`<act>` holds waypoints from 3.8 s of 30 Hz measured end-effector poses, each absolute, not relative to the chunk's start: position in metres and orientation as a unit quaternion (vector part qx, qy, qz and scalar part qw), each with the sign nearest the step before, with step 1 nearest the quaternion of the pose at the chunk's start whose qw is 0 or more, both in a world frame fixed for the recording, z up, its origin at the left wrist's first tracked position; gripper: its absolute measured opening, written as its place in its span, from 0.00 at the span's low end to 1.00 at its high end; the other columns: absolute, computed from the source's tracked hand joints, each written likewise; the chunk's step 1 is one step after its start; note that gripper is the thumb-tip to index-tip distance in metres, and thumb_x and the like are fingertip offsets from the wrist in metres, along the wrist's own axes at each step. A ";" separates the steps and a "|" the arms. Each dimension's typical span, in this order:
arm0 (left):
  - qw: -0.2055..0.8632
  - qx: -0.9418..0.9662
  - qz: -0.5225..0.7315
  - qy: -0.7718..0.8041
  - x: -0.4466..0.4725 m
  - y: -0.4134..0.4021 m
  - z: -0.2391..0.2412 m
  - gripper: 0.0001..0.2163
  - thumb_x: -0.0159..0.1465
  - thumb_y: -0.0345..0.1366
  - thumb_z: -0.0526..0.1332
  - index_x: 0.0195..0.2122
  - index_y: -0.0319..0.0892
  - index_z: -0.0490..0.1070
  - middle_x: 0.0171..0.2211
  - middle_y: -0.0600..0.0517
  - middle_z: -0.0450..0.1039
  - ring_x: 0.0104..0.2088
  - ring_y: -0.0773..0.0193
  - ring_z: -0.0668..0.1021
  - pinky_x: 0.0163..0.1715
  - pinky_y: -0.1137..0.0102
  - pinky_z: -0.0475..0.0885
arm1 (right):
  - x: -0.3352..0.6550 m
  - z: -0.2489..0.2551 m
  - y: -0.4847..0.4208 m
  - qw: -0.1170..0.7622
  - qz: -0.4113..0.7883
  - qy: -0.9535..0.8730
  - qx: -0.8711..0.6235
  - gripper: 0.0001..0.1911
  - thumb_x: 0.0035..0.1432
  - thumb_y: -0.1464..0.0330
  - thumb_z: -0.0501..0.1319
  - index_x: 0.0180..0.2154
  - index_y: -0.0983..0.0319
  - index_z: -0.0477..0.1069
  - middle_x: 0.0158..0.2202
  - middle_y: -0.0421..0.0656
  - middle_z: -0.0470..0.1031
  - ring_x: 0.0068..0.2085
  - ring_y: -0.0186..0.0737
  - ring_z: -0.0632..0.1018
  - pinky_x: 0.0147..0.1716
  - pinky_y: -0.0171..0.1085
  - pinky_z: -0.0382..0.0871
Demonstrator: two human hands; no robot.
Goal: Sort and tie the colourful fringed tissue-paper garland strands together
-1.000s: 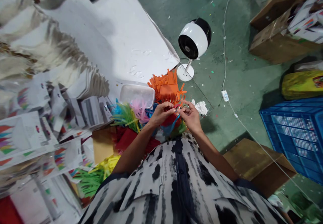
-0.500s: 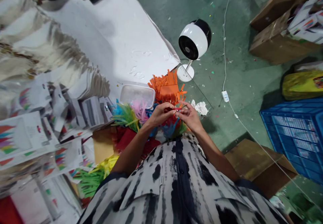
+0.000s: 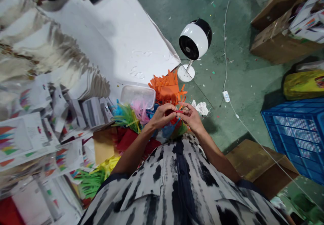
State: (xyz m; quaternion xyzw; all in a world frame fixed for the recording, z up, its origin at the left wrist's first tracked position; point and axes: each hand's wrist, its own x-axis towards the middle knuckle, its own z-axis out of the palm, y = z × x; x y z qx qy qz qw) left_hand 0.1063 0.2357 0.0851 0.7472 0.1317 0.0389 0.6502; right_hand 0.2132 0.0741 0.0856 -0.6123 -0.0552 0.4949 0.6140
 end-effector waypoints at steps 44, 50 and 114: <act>0.646 0.736 0.047 0.197 0.110 0.229 0.093 0.11 0.66 0.45 0.67 0.37 0.42 0.81 0.35 0.50 0.83 0.35 0.62 0.81 0.39 0.69 0.73 | 0.203 0.078 0.063 0.601 0.404 -0.150 -0.673 0.16 0.57 0.55 0.72 0.37 0.56 0.71 0.29 0.36 0.74 0.29 0.34 0.73 0.30 0.34 0.66; 0.599 0.777 0.059 0.182 0.113 0.226 0.095 0.11 0.69 0.42 0.62 0.34 0.42 0.76 0.32 0.52 0.79 0.32 0.65 0.77 0.36 0.70 0.70 | 0.202 0.082 0.066 0.605 0.401 -0.148 -0.672 0.18 0.55 0.54 0.73 0.37 0.56 0.71 0.30 0.36 0.73 0.30 0.35 0.74 0.31 0.35 0.67; 0.547 0.730 0.230 0.339 0.025 0.289 0.128 0.11 0.69 0.44 0.65 0.43 0.42 0.80 0.37 0.51 0.83 0.33 0.64 0.80 0.32 0.71 0.73 | 0.199 0.090 0.066 0.626 0.356 -0.120 -0.683 0.17 0.62 0.52 0.69 0.36 0.58 0.70 0.24 0.33 0.68 0.22 0.30 0.60 0.21 0.33 0.51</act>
